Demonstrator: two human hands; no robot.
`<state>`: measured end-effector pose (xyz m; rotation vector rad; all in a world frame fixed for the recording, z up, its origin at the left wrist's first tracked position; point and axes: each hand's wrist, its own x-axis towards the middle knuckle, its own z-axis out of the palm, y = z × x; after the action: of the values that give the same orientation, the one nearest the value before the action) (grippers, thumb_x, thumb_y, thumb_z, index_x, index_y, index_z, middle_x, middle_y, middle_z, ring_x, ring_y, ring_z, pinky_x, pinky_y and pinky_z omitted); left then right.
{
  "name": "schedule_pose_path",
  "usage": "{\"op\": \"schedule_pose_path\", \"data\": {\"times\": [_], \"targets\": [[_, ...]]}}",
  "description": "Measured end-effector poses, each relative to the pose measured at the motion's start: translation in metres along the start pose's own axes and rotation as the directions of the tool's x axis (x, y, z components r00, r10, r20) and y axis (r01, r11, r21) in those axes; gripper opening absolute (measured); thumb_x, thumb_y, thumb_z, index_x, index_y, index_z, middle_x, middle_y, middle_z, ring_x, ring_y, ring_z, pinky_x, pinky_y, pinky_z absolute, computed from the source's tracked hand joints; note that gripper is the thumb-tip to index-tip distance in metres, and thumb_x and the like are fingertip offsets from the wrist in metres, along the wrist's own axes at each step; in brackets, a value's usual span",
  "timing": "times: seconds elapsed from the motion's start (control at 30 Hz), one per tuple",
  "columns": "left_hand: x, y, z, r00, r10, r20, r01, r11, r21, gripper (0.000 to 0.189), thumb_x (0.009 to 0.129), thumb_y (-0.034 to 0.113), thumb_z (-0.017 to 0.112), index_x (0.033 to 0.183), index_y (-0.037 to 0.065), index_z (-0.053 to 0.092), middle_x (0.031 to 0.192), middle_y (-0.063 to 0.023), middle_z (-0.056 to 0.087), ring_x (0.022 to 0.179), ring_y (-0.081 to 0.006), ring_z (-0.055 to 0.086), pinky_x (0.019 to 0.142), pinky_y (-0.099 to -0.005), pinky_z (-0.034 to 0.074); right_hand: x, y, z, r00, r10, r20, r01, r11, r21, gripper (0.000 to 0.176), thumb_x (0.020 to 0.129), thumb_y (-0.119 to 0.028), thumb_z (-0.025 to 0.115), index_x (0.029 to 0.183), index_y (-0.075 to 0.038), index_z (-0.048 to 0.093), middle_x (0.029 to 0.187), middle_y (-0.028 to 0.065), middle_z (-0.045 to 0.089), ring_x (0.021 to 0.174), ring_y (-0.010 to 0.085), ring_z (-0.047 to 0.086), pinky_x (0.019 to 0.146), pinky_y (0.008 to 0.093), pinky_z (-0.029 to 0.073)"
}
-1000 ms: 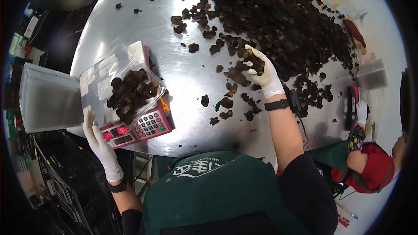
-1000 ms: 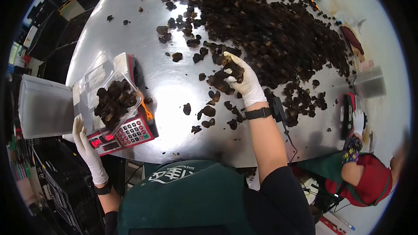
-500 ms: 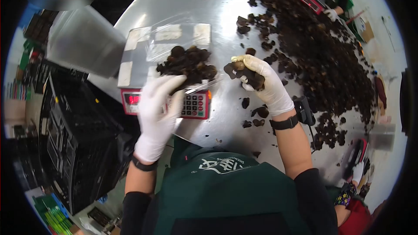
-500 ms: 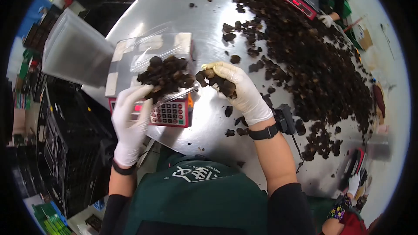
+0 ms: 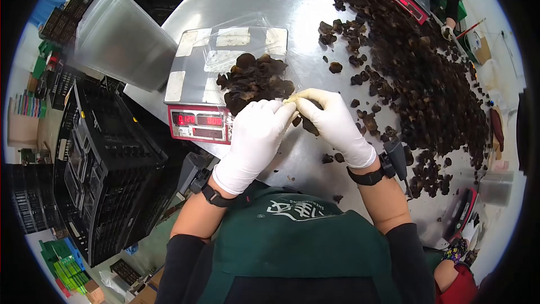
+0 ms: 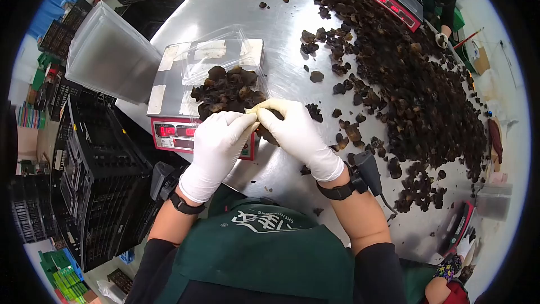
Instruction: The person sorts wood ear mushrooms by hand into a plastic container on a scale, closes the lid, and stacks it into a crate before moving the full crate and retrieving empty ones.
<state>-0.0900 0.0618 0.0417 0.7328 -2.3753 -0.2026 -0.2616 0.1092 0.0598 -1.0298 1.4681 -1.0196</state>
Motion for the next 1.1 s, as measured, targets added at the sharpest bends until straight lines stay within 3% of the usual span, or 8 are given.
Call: {"op": "schedule_pose_path", "data": {"times": [0.1,0.2,0.33,0.43,0.57,0.7,0.93,1.1], "targets": [[0.002,0.007,-0.002,0.993,-0.014,0.114,0.005,0.997,0.080,0.017,0.081,0.013,0.074,0.097,0.009,0.071,0.085,-0.0046,0.067,0.075,-0.0228,0.064,0.065,-0.0333,0.051,0.007,0.026,0.006,0.945,-0.314,-0.092,0.287,0.931,-0.226,0.023,0.097,-0.014,0.056,0.105,0.001,0.071,0.074,0.0000,0.065,0.056,0.0029,0.050,0.049,0.0201,0.038],[0.001,0.008,0.002,0.992,-0.036,0.120,0.026,0.996,0.085,0.018,0.080,0.008,0.074,0.098,0.007,0.070,0.084,-0.0064,0.067,0.073,-0.0245,0.066,0.064,-0.0324,0.052,0.001,0.018,0.001,0.986,-0.154,-0.070,0.134,0.963,-0.233,0.023,0.092,-0.015,0.058,0.104,0.002,0.070,0.084,0.0120,0.070,0.073,0.0157,0.065,0.069,0.0284,0.051],[0.000,0.006,0.006,0.974,-0.223,-0.024,0.198,0.906,-0.373,0.017,0.083,0.002,0.073,0.100,0.002,0.070,0.085,-0.0087,0.072,0.073,-0.0174,0.071,0.066,-0.0263,0.055,-0.005,0.003,-0.006,0.998,-0.044,-0.043,0.037,0.989,-0.146,0.024,0.093,-0.016,0.058,0.102,0.002,0.070,0.085,0.0118,0.072,0.075,0.0147,0.067,0.071,0.0289,0.053],[-0.001,0.010,-0.007,0.853,-0.507,0.127,0.451,0.592,-0.668,0.007,0.090,-0.001,0.068,0.097,-0.002,0.071,0.087,-0.0072,0.074,0.077,-0.0097,0.070,0.071,-0.0230,0.056,-0.006,0.003,-0.012,0.999,-0.047,-0.027,0.046,0.998,-0.053,0.023,0.094,-0.015,0.057,0.101,0.002,0.070,0.084,0.0077,0.071,0.073,0.0104,0.064,0.068,0.0258,0.051],[-0.036,-0.003,-0.039,0.888,-0.381,0.255,0.457,0.689,-0.562,0.007,0.088,0.007,0.072,0.092,0.001,0.071,0.082,-0.0072,0.071,0.073,-0.0129,0.066,0.070,-0.0268,0.053,0.008,-0.003,-0.018,0.991,-0.130,-0.038,0.124,0.983,-0.138,0.017,0.095,-0.009,0.058,0.101,0.002,0.070,0.082,0.0030,0.069,0.071,0.0066,0.061,0.064,0.0221,0.048],[-0.084,-0.026,-0.075,0.624,-0.511,0.590,0.766,0.547,-0.336,0.006,0.089,0.005,0.068,0.092,0.000,0.070,0.082,-0.0070,0.068,0.073,-0.0145,0.063,0.071,-0.0275,0.051,0.044,-0.021,-0.007,0.863,-0.502,-0.046,0.454,0.814,-0.362,0.015,0.090,-0.012,0.064,0.101,-0.003,0.071,0.088,0.0102,0.071,0.082,0.0208,0.069,0.078,0.0306,0.053],[-0.121,-0.051,-0.098,0.539,-0.710,0.454,0.841,0.425,-0.334,0.017,0.093,0.004,0.064,0.110,0.001,0.066,0.096,-0.0057,0.070,0.087,-0.0108,0.066,0.078,-0.0251,0.052,0.103,0.001,0.033,0.705,-0.560,0.436,0.671,0.324,-0.667,0.048,0.082,-0.037,0.073,0.123,-0.014,0.061,0.127,0.0046,0.058,0.112,0.0243,0.060,0.088,0.0373,0.054],[-0.126,-0.065,-0.106,0.504,-0.790,0.350,0.839,0.353,-0.413,0.017,0.094,0.005,0.063,0.109,-0.001,0.067,0.093,-0.0056,0.071,0.087,-0.0086,0.064,0.079,-0.0249,0.052,0.110,-0.001,0.023,0.653,-0.737,0.175,0.631,0.402,-0.663,0.029,0.082,-0.028,0.075,0.103,-0.009,0.069,0.099,0.0080,0.068,0.085,0.0262,0.068,0.073,0.0350,0.054]]}}
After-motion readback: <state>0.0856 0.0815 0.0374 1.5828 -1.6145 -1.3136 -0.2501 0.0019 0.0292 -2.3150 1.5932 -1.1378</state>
